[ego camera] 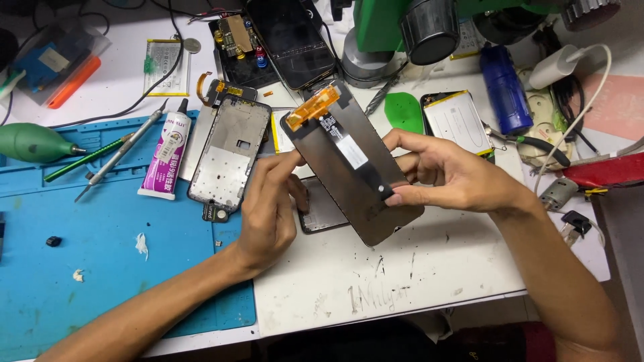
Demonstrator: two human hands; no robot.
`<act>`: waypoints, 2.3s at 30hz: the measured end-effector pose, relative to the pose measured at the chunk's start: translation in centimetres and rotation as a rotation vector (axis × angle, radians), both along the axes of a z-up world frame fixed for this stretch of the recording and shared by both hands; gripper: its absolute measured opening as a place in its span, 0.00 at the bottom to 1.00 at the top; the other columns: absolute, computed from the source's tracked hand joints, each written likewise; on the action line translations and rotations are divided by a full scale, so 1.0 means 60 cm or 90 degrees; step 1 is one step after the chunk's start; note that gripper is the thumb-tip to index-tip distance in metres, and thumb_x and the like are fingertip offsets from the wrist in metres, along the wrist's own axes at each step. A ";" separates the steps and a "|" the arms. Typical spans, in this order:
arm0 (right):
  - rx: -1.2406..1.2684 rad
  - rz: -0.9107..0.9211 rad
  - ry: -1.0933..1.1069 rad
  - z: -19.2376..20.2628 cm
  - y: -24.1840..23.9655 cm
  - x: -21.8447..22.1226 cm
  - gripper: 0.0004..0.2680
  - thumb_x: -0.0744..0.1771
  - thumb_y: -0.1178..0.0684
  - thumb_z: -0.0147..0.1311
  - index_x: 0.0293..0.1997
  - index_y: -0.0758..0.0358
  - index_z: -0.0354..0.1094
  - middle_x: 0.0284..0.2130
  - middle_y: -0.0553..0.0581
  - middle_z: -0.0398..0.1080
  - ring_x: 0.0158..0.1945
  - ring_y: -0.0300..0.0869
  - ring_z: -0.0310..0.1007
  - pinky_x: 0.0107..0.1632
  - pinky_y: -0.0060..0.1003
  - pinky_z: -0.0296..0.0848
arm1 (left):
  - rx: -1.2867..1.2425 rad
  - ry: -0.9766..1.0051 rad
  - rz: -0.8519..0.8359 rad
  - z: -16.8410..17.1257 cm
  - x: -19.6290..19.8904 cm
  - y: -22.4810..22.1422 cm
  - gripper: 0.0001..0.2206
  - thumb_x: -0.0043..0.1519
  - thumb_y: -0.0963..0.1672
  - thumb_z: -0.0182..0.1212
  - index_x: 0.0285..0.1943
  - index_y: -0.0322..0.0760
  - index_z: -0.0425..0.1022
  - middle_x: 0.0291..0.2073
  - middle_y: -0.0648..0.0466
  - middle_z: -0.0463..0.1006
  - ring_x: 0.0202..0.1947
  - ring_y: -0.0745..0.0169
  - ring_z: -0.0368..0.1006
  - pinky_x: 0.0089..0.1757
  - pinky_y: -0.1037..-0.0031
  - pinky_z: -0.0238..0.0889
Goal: The person uses a blue heat gun to apply heat to the edges of a disassembled smartphone screen assembly. They hold the screen with one hand while directing the hot air along the perimeter to loosen adhesive, occasionally rotating the device to access different sides.
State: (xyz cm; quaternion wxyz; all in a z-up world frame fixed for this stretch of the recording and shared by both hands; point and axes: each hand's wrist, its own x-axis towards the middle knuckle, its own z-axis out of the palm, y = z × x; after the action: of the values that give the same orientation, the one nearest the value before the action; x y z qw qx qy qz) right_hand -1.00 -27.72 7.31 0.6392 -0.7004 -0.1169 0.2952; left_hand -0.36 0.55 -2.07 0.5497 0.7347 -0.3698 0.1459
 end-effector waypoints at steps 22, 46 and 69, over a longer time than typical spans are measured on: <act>-1.002 -0.417 -0.447 -0.056 -0.155 0.026 0.11 0.72 0.51 0.63 0.56 0.68 0.75 0.45 0.74 0.72 0.40 0.69 0.75 0.37 0.62 0.75 | -0.259 0.633 -0.190 0.036 0.039 0.000 0.03 0.67 0.42 0.48 0.47 0.40 0.65 0.28 0.58 0.69 0.24 0.72 0.64 0.23 0.82 0.60; -1.108 -0.377 -0.409 -0.029 -0.143 0.014 0.24 0.68 0.37 0.55 0.48 0.80 0.73 0.43 0.78 0.72 0.50 0.66 0.68 0.49 0.55 0.71 | -0.185 0.679 -0.008 0.049 0.056 -0.007 0.21 0.64 0.45 0.48 0.67 0.43 0.72 0.21 0.71 0.65 0.17 0.82 0.49 0.21 0.86 0.40; -0.366 -0.081 -0.404 0.005 -0.045 0.011 0.16 0.66 0.43 0.55 0.55 0.60 0.66 0.37 0.53 0.73 0.34 0.40 0.71 0.36 0.31 0.69 | -0.278 0.715 -0.160 0.047 0.058 0.003 0.33 0.57 0.45 0.66 0.73 0.32 0.62 0.59 0.49 0.77 0.55 0.64 0.74 0.56 0.78 0.68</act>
State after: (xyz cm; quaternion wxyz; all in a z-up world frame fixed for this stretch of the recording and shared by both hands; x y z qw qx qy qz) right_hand -0.35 -30.43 7.63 0.3670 -0.9120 -0.1775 0.0458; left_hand 3.11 0.72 0.72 0.8115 0.5203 -0.0687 -0.2568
